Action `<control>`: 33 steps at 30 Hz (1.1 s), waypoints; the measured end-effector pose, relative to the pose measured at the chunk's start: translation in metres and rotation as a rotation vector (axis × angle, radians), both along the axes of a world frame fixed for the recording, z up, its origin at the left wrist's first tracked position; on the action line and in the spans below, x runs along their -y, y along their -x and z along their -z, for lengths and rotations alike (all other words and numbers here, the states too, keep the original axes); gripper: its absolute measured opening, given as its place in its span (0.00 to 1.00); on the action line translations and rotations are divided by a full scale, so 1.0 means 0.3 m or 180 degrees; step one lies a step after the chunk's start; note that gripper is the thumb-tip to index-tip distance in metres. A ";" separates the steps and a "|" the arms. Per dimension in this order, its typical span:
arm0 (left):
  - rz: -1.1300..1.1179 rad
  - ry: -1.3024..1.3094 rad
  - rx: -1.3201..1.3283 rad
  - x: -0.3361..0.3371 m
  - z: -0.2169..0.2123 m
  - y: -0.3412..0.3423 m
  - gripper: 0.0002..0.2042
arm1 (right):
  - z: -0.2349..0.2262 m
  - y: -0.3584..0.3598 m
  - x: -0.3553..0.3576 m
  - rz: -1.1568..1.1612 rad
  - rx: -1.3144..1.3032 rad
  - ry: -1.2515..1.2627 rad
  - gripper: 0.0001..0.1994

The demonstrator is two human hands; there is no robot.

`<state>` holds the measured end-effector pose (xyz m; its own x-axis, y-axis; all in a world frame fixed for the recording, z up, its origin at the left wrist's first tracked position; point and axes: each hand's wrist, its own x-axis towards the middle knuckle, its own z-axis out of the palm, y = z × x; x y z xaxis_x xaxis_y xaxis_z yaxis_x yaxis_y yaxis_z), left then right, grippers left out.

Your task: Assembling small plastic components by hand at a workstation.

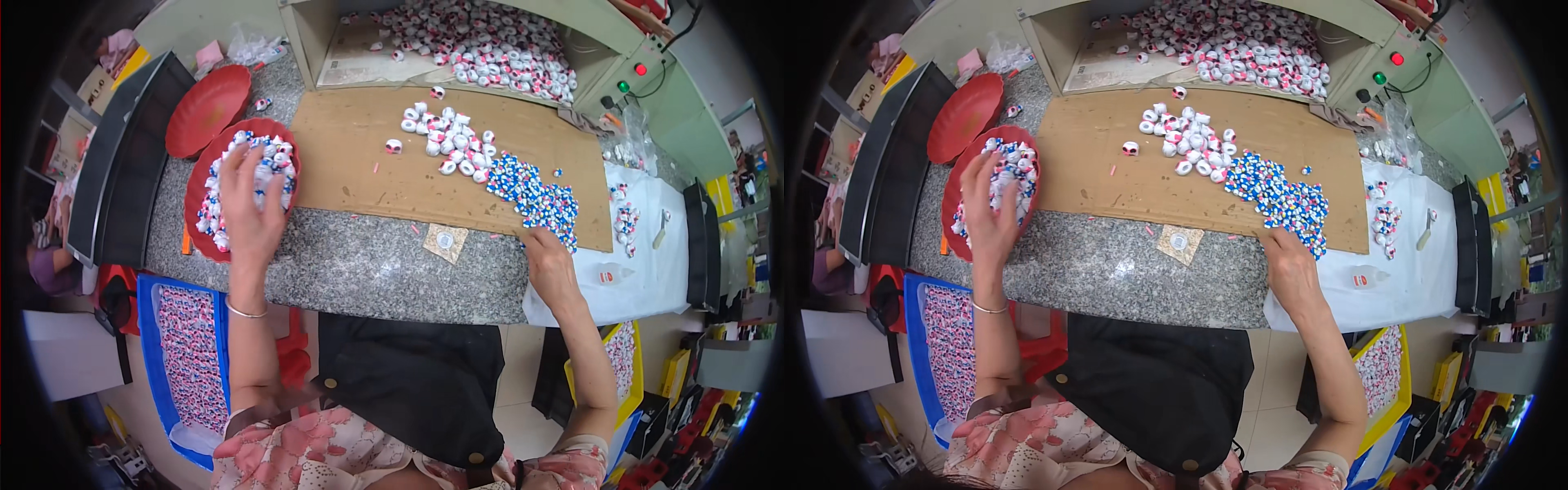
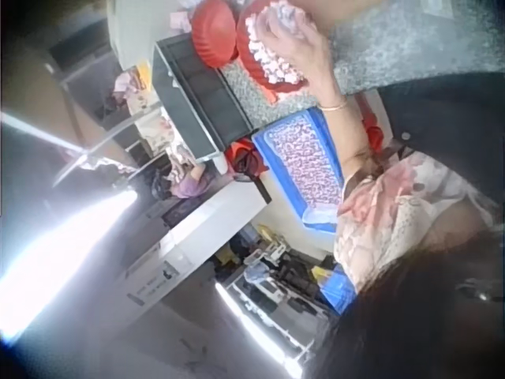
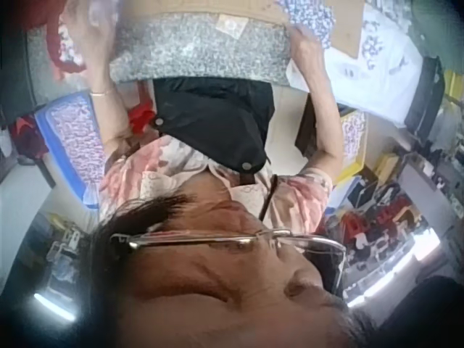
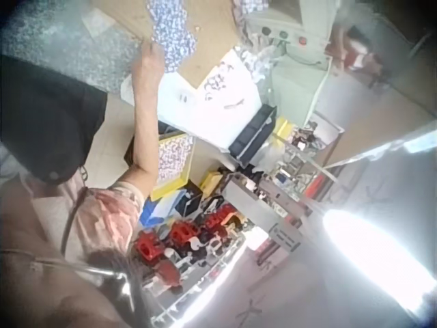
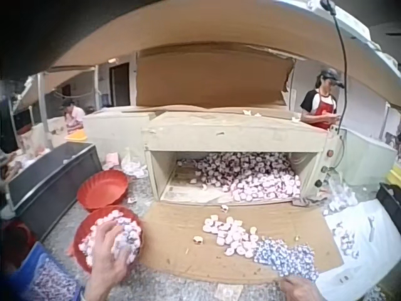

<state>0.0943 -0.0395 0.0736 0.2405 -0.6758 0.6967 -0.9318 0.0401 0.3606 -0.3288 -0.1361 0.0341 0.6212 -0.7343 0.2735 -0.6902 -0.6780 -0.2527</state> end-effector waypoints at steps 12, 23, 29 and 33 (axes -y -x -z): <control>0.0816 -0.1011 -0.0378 0.465 0.221 0.212 0.12 | -0.018 0.033 0.002 -0.0777 -0.0727 0.0437 0.11; 0.1774 -0.1475 -0.4120 0.214 0.182 0.223 0.14 | 0.033 -0.099 0.017 -0.0468 0.0277 0.0110 0.08; 0.1988 -0.1466 -0.4651 -0.037 0.163 0.256 0.14 | 0.003 -0.063 -0.010 -0.0359 -0.0196 -0.0160 0.07; 0.2607 -0.1285 -0.4656 -0.082 0.200 0.313 0.15 | 0.018 -0.074 -0.008 -0.0152 0.0305 -0.0383 0.08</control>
